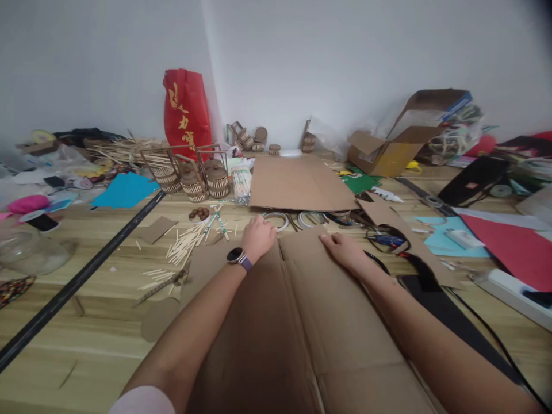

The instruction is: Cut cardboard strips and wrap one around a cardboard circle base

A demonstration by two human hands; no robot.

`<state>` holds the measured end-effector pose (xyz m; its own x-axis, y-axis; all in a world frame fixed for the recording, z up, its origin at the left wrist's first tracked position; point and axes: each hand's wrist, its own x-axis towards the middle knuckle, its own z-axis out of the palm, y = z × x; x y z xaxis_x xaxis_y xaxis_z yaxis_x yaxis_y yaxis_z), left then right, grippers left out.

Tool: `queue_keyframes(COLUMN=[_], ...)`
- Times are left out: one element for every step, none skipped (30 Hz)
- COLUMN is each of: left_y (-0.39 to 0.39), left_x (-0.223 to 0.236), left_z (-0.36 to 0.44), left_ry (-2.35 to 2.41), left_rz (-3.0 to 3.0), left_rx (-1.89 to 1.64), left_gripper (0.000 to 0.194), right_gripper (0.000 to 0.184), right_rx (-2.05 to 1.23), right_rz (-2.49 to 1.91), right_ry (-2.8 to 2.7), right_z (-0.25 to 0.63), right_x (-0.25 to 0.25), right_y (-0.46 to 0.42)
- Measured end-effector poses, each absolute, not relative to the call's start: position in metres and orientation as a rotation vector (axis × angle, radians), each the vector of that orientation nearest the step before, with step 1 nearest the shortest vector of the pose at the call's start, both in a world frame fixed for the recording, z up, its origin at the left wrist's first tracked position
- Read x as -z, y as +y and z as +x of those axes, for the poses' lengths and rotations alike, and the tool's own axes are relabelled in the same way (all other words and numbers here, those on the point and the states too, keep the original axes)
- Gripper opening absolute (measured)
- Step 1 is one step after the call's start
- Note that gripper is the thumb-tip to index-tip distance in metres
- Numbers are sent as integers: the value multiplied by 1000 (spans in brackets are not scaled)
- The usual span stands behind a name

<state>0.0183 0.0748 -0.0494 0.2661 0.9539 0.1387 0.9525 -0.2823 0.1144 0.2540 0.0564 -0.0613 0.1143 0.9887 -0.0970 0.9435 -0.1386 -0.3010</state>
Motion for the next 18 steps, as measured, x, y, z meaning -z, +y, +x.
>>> queue_keyframes(left_y=[74,73,72,71,70,69,68,67,66,65,64,63,62,60,59,58,57,56], left_x=[49,48,47,46,45,45,44,43,42,41,40,38,38,37,36,36,36,36], left_z=[18,18,18,19,19,20,21,22,23,24,26,28,30,31,31,29,26,21], left_ry=[1884,1886,1886,1887,1891,1897,1902,1903,1898,1890,1880,1869,1860,1851,1842,1842,1853,1876], left_rz=[2485,2475,2463,2448,2431,2415,2400,2389,2383,2382,2383,2387,2391,2396,2400,2400,2392,2375], left_rx=[-270,-252,-232,-214,-200,-190,-183,-177,-170,-166,-163,-163,-166,-170,-175,-178,-176,-169], left_gripper=[43,43,43,44,44,45,47,50,54,58,62,65,67,68,69,69,69,69], right_gripper=[32,31,31,31,32,34,36,39,41,42,42,41,40,39,39,38,37,37], right_rx=[-421,-422,-415,-404,-390,-375,-359,-341,-321,-302,-282,-262,-243,-226,-209,-192,-172,-146], right_rz=[-2213,-2207,-2197,-2184,-2169,-2153,-2139,-2127,-2118,-2111,-2106,-2100,-2095,-2090,-2084,-2079,-2076,-2075], right_ry=[-1942,-1939,-1939,-1943,-1949,-1956,-1960,-1960,-1955,-1946,-1934,-1921,-1906,-1888,-1869,-1845,-1812,-1773], right_z=[254,253,252,252,251,252,252,253,254,256,257,259,261,263,267,271,278,287], right_x=[60,58,55,52,49,45,42,39,36,34,33,33,33,35,37,39,40,41], right_y=[55,54,52,49,46,43,39,36,32,28,25,22,19,16,13,10,7,2])
